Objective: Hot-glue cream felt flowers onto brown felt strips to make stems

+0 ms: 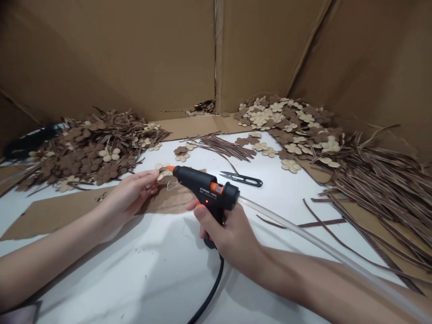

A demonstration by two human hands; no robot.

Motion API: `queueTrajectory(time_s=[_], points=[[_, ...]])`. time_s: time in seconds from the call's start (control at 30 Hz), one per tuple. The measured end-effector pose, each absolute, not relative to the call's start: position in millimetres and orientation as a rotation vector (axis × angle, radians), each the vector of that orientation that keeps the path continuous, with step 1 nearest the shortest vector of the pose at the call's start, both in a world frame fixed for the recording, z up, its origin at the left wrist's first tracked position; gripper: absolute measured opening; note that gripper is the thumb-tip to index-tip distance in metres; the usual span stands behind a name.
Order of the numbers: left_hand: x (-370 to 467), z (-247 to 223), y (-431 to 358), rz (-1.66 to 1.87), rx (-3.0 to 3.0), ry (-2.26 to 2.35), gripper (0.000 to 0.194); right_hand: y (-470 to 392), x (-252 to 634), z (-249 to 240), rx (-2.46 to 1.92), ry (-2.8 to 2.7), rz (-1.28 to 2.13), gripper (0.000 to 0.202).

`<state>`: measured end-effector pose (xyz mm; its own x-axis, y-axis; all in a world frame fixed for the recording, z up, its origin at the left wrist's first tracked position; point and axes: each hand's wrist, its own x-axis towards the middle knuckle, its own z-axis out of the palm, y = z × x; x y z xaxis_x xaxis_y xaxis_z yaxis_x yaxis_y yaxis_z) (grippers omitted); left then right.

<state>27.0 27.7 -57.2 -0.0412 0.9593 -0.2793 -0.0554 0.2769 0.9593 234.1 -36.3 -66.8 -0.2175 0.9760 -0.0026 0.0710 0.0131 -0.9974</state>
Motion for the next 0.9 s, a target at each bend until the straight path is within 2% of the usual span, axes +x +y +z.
queueTrajectory(time_s=[0.9], points=[[44.3, -43.7, 5.9, 0.991, 0.908, 1.289, 0.026, -30.0, 228.9, -71.4, -1.346, -1.502, 1.371, 0.045]])
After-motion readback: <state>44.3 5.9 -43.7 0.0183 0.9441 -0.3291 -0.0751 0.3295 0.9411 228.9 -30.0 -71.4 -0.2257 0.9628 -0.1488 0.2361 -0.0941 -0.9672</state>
